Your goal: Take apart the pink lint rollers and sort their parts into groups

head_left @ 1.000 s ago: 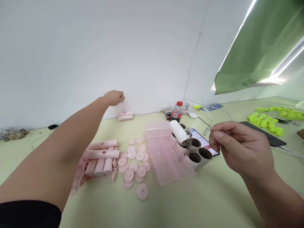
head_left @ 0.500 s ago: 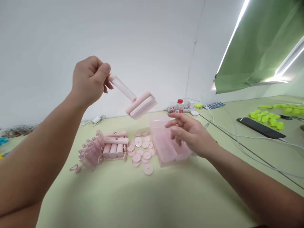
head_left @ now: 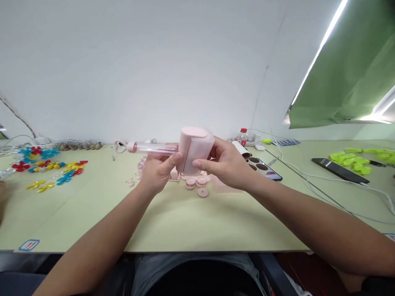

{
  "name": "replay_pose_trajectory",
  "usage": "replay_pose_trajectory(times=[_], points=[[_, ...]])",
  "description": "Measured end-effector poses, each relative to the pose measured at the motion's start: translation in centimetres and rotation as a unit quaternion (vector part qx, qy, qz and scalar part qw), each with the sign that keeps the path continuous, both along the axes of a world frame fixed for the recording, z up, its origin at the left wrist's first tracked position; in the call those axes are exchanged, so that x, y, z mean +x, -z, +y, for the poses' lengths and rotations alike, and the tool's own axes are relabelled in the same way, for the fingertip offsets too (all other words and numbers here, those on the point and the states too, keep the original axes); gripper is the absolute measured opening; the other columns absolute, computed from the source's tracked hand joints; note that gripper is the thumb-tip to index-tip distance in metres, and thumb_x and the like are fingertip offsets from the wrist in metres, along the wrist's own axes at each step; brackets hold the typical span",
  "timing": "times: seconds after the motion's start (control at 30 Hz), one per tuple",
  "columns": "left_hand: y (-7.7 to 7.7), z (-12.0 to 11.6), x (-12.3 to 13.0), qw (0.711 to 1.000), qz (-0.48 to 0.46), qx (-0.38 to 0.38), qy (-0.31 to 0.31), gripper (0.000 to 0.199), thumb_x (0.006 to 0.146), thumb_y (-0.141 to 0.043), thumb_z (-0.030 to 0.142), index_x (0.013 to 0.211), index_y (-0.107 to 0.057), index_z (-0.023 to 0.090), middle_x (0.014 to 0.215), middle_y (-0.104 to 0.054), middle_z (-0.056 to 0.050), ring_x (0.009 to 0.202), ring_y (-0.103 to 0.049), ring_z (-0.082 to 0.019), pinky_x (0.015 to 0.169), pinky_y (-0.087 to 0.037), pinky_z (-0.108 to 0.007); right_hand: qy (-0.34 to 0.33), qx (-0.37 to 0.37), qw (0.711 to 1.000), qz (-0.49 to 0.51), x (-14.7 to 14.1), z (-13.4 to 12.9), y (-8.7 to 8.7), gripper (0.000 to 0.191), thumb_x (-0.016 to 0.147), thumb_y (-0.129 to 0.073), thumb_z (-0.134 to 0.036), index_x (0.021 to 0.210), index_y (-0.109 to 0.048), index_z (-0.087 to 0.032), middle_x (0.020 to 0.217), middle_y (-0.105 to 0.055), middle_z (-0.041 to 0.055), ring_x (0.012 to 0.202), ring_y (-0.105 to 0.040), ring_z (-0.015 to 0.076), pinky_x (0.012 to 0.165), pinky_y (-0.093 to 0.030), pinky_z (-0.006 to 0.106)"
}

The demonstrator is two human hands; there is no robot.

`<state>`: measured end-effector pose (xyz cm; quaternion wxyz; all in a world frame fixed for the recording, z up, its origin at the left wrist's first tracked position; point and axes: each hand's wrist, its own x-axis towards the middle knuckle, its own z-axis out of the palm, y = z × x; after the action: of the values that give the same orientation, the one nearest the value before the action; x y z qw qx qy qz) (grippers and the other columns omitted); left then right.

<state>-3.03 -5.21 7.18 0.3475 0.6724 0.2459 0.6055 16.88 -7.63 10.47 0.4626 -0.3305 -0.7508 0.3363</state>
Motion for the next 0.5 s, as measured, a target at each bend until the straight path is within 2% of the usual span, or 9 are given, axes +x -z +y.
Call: replay_pose_trajectory(times=[0.1, 0.23, 0.33, 0.43, 0.5], points=[[1.0, 0.9, -1.3, 0.992, -0.121, -0.021, -0.043, 0.034, 0.075, -0.075, 0.053, 0.084, -0.073, 0.02, 0.089, -0.075, -0.005, 0.095, -0.069, -0.027, 0.079, -0.057, -0.037, 0.051, 0.038, 0.997, -0.047, 0.6, 0.7, -1.1, 0.043, 0.075, -0.078, -0.047, 0.104, -0.064, -0.019, 0.095, -0.067, 0.0053, 0.076, -0.059, 0.0161, 0.063, -0.049, 0.029], [1.3, 3.0, -3.7, 0.956, -0.284, -0.044, -0.06, 0.039, 0.073, -0.075, 0.056, 0.078, -0.068, 0.018, 0.078, -0.073, -0.002, 0.085, -0.071, -0.02, 0.076, -0.058, -0.03, 0.163, 0.092, 0.977, -0.107, 2.9, 2.2, -3.3, 0.037, 0.079, -0.072, -0.051, 0.095, -0.065, -0.018, 0.083, -0.064, 0.0039, 0.07, -0.057, 0.0161, 0.058, -0.043, 0.028], [1.8, 3.8, -4.6, 0.941, -0.321, -0.089, -0.048, 0.039, 0.075, -0.075, 0.054, 0.083, -0.067, 0.016, 0.076, -0.071, -0.002, 0.081, -0.07, -0.019, 0.073, -0.058, -0.029, 0.234, 0.102, 0.943, -0.213, 5.0, 3.4, -4.8, 0.037, 0.082, -0.068, -0.053, 0.096, -0.067, -0.019, 0.079, -0.063, 0.0043, 0.065, -0.055, 0.0166, 0.054, -0.04, 0.028], [2.4, 3.8, -4.4, 0.94, -0.318, -0.124, -0.025, 0.039, 0.075, -0.075, 0.052, 0.085, -0.066, 0.016, 0.074, -0.07, -0.002, 0.077, -0.07, -0.019, 0.071, -0.057, -0.029, 0.269, 0.079, 0.906, -0.319, 6.7, 4.4, -5.3, 0.053, 0.079, -0.067, -0.054, 0.12, -0.061, -0.021, 0.094, -0.067, 0.0086, 0.071, -0.06, 0.0213, 0.055, -0.044, 0.03], [2.6, 3.6, -3.9, 0.943, -0.306, -0.132, -0.01, 0.039, 0.073, -0.076, 0.052, 0.085, -0.067, 0.015, 0.076, -0.071, -0.003, 0.075, -0.069, -0.018, 0.069, -0.057, -0.028, 0.269, 0.059, 0.878, -0.391, 7.5, 5.0, -5.2, 0.061, 0.076, -0.067, -0.053, 0.127, -0.057, -0.022, 0.106, -0.068, 0.0107, 0.079, -0.063, 0.0249, 0.06, -0.047, 0.033]])
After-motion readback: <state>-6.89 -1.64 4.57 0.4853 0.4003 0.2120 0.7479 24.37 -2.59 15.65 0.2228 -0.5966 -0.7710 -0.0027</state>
